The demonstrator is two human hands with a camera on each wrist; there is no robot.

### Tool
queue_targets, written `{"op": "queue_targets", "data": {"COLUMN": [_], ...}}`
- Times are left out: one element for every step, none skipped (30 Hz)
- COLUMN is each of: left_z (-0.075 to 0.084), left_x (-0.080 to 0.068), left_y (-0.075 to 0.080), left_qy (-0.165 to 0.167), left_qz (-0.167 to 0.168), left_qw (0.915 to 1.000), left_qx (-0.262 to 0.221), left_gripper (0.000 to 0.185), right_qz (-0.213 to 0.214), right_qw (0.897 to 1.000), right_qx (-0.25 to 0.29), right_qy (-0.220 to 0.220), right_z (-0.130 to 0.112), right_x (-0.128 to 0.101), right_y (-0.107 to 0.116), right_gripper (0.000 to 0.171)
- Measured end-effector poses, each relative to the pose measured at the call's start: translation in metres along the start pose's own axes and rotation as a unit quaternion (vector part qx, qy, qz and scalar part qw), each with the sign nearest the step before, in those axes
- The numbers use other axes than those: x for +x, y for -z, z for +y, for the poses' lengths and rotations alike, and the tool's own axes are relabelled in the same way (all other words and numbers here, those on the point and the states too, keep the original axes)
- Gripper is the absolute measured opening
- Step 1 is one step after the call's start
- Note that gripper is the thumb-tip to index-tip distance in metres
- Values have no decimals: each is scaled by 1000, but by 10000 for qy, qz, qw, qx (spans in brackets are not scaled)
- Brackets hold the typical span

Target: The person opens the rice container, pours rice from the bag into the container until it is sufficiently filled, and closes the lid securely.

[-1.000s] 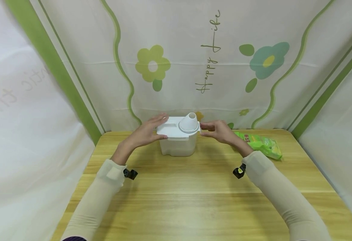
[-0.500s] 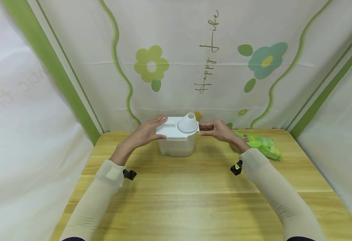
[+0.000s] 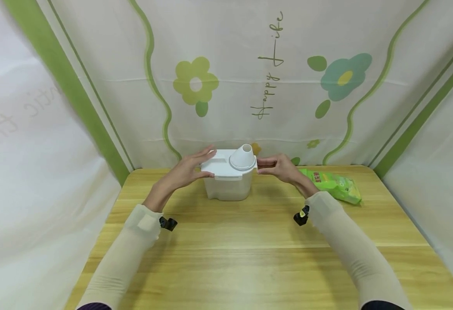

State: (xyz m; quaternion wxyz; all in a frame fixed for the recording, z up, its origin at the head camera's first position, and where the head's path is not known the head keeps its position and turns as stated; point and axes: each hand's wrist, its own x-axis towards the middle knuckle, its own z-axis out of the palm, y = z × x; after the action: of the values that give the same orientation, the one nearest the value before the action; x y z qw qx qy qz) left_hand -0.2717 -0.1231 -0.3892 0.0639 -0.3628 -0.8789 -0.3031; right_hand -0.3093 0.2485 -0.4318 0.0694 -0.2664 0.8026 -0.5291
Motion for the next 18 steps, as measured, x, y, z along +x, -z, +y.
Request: {"op": "queue_targets", "data": {"left_z": [0,0,0,0,1,1,1,2,2,2,1,1,1,1,1,1,1,1], "left_x": [0,0,0,0,0,0,0,0,0,0,0,0,0,0,0,0,-1,-1], "left_y": [0,-1,-1,-1,-1,-1,-1,-1,-1,-1,-1,-1,-1,0,0,0,0,0], "left_qy": [-5,-14,-11,-10,-8,-4,-3,21,43,60,85,111,143,179,196,214,233,247], "left_qz": [1,5,4,6,10,4,-6,-22,-35,-45,-62,-82,-102,-113,-124,-131,-135,-137], "left_qw": [10000,10000,10000,10000,10000,10000,10000,10000,10000,9999,9999,9998,9998,9996,9996,9995,9994,9993], "left_qx": [-6,-12,-11,-22,-45,-52,-69,-73,-76,-87,-99,-109,-134,-158,-188,-209,-238,-259], "left_gripper": [81,81,81,81,81,81,81,81,81,81,81,81,81,81,81,81,82,82], "right_qz": [32,67,109,142,175,208,228,250,266,276,280,277,266,261,248,236,214,201], "right_qw": [10000,9999,9999,9997,9996,9995,9994,9993,9992,9991,9991,9991,9992,9992,9993,9993,9993,9992], "right_qx": [53,93,121,160,180,189,189,198,189,188,159,125,101,53,-4,-62,-154,-209], "right_qy": [3,-7,-32,-70,-105,-135,-163,-202,-232,-257,-273,-285,-293,-299,-291,-283,-271,-285], "right_z": [1,2,3,4,4,5,5,5,6,6,6,5,4,3,2,1,0,0], "right_x": [0,0,-1,-1,-1,-1,-1,-2,-2,-2,-2,-3,-3,-3,-3,-3,-4,-4], "right_y": [-1,-1,-3,-4,-5,-6,-6,-7,-7,-7,-7,-7,-7,-7,-6,-6,-6,-6], "right_gripper": [43,44,44,44,44,45,45,45,45,45,45,45,46,46,47,47,48,49]}}
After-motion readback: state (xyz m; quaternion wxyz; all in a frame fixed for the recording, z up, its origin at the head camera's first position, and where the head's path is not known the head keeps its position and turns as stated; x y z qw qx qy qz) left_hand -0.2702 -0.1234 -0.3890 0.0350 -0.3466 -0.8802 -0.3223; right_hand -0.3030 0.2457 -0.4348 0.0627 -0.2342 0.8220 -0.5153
